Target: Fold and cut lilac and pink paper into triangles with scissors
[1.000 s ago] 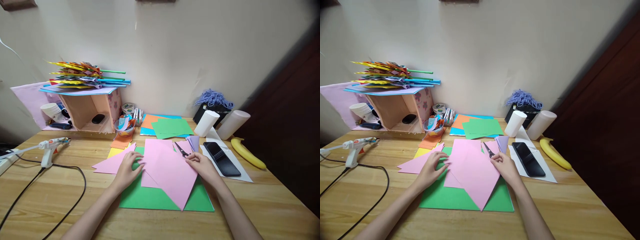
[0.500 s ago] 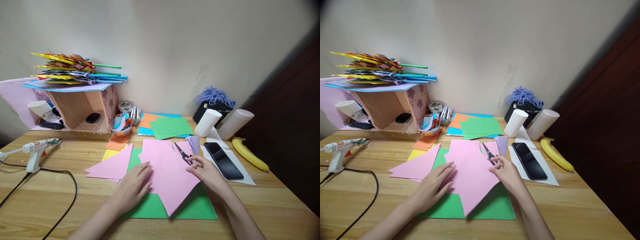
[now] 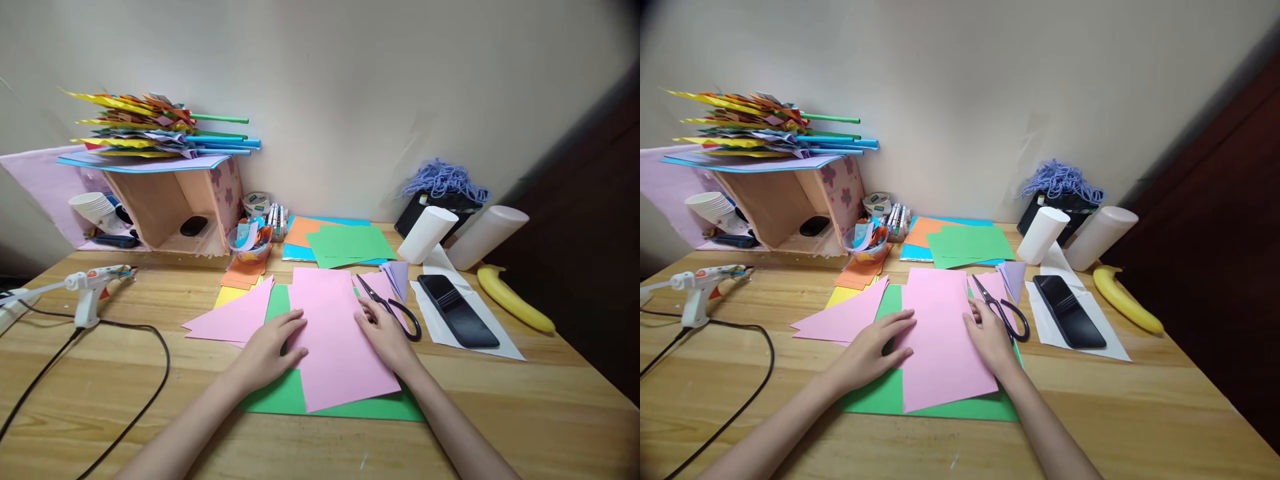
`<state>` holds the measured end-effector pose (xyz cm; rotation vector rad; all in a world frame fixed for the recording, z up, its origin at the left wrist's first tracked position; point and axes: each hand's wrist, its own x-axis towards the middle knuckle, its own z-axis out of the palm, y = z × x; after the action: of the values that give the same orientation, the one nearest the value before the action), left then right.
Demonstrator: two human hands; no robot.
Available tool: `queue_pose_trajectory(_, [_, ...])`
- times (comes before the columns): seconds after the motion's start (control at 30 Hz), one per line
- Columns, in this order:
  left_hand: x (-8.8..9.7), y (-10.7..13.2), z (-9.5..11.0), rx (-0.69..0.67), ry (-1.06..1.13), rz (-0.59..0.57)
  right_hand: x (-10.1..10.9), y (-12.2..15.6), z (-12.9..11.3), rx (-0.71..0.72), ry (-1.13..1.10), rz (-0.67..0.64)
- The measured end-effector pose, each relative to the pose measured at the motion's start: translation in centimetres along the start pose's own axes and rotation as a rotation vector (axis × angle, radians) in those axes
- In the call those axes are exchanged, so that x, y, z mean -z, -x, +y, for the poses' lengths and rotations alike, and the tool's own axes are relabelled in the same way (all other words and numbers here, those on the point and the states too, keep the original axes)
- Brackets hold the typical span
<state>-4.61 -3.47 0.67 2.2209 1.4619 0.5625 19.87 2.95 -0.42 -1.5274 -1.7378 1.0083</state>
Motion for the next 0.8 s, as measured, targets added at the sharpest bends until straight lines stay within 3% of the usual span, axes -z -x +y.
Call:
queue_pose_trajectory(0.1, [0.0,-0.3,-0.5,0.0,0.086,0.052,-0.4,0.6,-0.4,0.187,0.152,-0.029])
queue_pose_trajectory(0.2, [-0.4,-0.7,-0.9,0.015,0.175,0.153,-0.1,1.2,-0.6,0.433,0.231,-0.187])
queue_pose_trajectory(0.3, [-0.8,-0.8,-1.3,0.034,0.257,0.225,0.2,1.6,-0.5,0.576,0.313,-0.287])
queue_pose_trajectory(0.47, [-0.3,-0.7,-1.8,0.049,0.143,0.239,0.2,1.7,-0.4,0.634,0.415,-0.318])
queue_pose_trajectory(0.7, [0.8,-0.4,-0.6,-0.129,-0.063,0.077,0.0,2.0,-0.8,0.678,0.491,-0.319])
queue_pose_trajectory(0.8, [1.0,-0.4,-0.3,-0.14,-0.107,0.05,-0.2,2.0,-0.8,0.694,0.488,-0.313])
